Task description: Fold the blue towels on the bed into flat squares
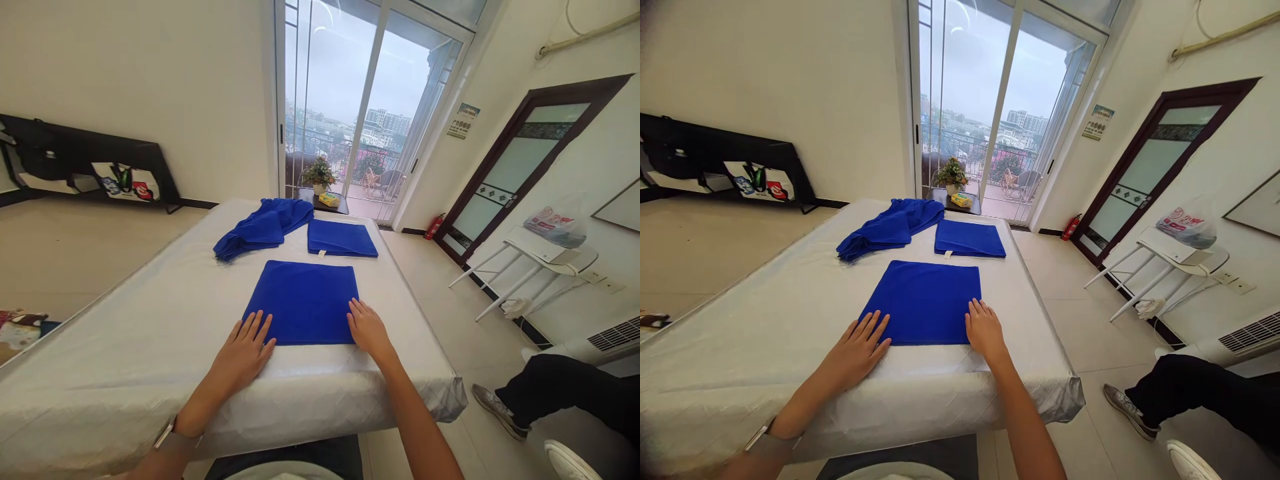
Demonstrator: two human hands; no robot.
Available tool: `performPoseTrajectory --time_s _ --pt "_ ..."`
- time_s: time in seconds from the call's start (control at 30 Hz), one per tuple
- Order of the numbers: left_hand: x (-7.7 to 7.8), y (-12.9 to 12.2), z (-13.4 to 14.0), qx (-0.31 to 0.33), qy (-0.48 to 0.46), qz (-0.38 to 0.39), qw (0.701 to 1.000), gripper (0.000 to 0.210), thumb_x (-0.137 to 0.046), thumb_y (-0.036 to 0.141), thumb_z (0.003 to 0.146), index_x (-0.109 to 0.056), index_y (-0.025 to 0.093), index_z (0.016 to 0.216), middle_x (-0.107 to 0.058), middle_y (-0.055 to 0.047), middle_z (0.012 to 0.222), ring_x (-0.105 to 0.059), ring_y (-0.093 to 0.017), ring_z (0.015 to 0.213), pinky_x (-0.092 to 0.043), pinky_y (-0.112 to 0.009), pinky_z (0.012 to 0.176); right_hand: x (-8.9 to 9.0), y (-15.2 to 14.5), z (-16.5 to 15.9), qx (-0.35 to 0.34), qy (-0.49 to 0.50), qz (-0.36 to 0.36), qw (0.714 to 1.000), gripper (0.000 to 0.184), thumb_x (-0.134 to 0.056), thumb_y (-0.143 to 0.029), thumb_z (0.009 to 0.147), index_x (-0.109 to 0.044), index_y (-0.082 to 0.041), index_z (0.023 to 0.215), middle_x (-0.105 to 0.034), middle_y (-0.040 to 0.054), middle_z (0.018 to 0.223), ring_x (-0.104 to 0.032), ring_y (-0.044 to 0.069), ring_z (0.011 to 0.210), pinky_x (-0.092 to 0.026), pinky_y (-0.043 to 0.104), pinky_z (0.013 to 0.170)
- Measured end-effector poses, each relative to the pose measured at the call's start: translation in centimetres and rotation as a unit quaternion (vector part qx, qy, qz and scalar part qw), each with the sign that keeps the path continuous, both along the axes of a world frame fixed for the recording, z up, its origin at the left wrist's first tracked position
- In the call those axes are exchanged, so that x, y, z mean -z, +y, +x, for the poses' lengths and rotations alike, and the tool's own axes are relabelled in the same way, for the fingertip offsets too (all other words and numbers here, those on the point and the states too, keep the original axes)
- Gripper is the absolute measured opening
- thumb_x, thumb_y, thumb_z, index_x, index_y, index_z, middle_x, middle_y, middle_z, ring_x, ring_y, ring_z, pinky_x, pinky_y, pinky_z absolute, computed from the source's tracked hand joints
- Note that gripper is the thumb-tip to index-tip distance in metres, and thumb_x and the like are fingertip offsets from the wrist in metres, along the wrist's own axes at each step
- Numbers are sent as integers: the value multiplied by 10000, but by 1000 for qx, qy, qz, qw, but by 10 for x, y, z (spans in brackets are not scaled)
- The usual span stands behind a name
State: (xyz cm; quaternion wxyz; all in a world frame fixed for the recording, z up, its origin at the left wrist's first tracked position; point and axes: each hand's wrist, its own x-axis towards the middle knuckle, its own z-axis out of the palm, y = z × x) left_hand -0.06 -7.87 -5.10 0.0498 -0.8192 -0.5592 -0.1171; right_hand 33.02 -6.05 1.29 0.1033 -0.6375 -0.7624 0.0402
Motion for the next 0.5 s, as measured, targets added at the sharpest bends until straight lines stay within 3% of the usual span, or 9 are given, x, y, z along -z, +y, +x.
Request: performPoseTrajectory --time_s 0.17,0.3,0.5 --pt "-26 -6 60 142 -12 6 990 435 -384 303 988 -548 211 1381 -563 -121 1426 -524 -268 1295 -426 -426 1057 13 41 -7 7 -10 -62 998 612 -232 -428 1045 -295 -102 1559 -223 109 1629 -191 255 1512 -202 450 1219" --pt "-34 -4 106 149 -1 11 989 276 -404 137 951 -665 169 1037 -679 -116 998 -621 -254 926 -490 -376 795 31 51 -4 20 -2 -55 998 619 -195 -442 1049 -222 -130 1583 -184 98 1641 -137 222 1524 -159 437 1225" --pt "-28 -7 106 160 12 13 987 242 -426 29 904 -625 165 930 -656 -89 898 -602 -243 844 -469 -369 759 37 51 0 16 8 -47 999 619 -184 -443 1048 -229 -128 1580 -199 81 1641 -144 208 1523 -146 416 1229"
